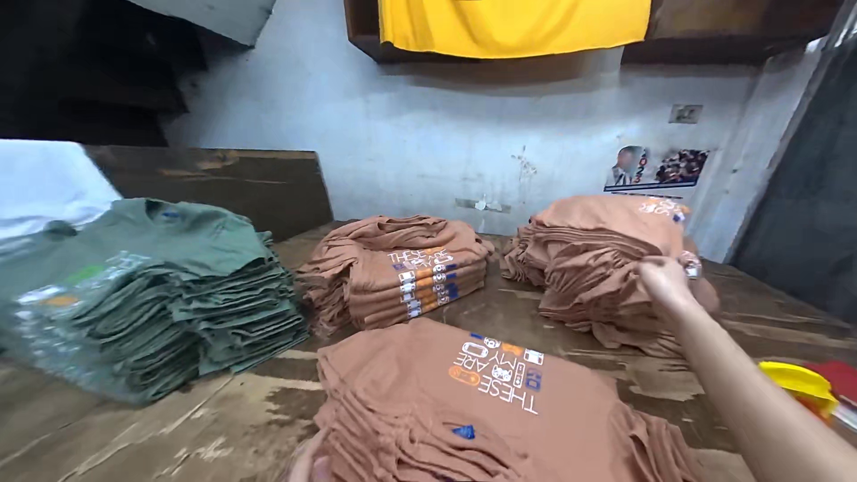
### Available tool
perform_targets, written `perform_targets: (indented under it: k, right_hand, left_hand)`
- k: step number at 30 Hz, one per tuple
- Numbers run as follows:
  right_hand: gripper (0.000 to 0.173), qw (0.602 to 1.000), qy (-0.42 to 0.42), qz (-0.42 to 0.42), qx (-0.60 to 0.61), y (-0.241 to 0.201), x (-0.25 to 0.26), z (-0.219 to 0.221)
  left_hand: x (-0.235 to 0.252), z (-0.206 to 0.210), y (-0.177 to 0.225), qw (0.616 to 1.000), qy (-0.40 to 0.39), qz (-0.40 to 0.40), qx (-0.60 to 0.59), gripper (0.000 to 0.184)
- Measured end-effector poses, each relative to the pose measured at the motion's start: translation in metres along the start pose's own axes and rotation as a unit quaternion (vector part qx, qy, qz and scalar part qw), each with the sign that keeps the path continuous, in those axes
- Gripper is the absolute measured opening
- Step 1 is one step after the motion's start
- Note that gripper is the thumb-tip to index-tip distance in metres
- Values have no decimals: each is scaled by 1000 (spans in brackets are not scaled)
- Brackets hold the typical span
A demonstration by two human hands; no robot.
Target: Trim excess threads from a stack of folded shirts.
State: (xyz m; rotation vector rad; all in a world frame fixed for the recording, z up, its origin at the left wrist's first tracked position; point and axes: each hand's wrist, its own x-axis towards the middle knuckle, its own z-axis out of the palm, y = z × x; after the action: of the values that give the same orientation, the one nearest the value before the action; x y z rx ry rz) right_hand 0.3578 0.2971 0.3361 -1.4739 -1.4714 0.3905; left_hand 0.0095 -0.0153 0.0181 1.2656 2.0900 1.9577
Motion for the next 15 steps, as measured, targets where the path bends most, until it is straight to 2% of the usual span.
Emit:
perform_targets:
  k: [2, 4, 6, 8, 9, 10, 13, 15]
  right_hand:
    - [28, 988, -89, -114, -47, 14, -45, 4]
    - [25, 949, -205, -230, -69, 26, -102, 6]
    - [35, 885, -314, -333, -87, 43, -162, 12]
    - [57, 815, -417, -375, -149, 55, -224, 17]
    - [67, 791, -442, -383, -180, 63, -250, 21]
    - [68, 779, -441, -397, -202, 75, -268, 25]
    - [57, 804, -365, -422, -205, 100, -289, 21]
    - [56, 814, -384, -385, -204, 98, -289, 3]
  left_hand:
    - [2, -3, 9, 998, 26, -2, 63, 43]
    - [2, -3, 16, 989, 54, 19, 135, 40]
    - [5, 2, 24, 984, 41, -8, 170, 42]
    - [16, 9, 29, 975, -26, -65, 211, 45]
    - [24, 11, 31, 964, -69, -90, 242, 50]
    - [30, 12, 35, 951, -100, -101, 275, 58]
    - [34, 8, 40, 935, -145, -84, 313, 60]
    - [18, -1, 45, 936, -164, -69, 302, 58]
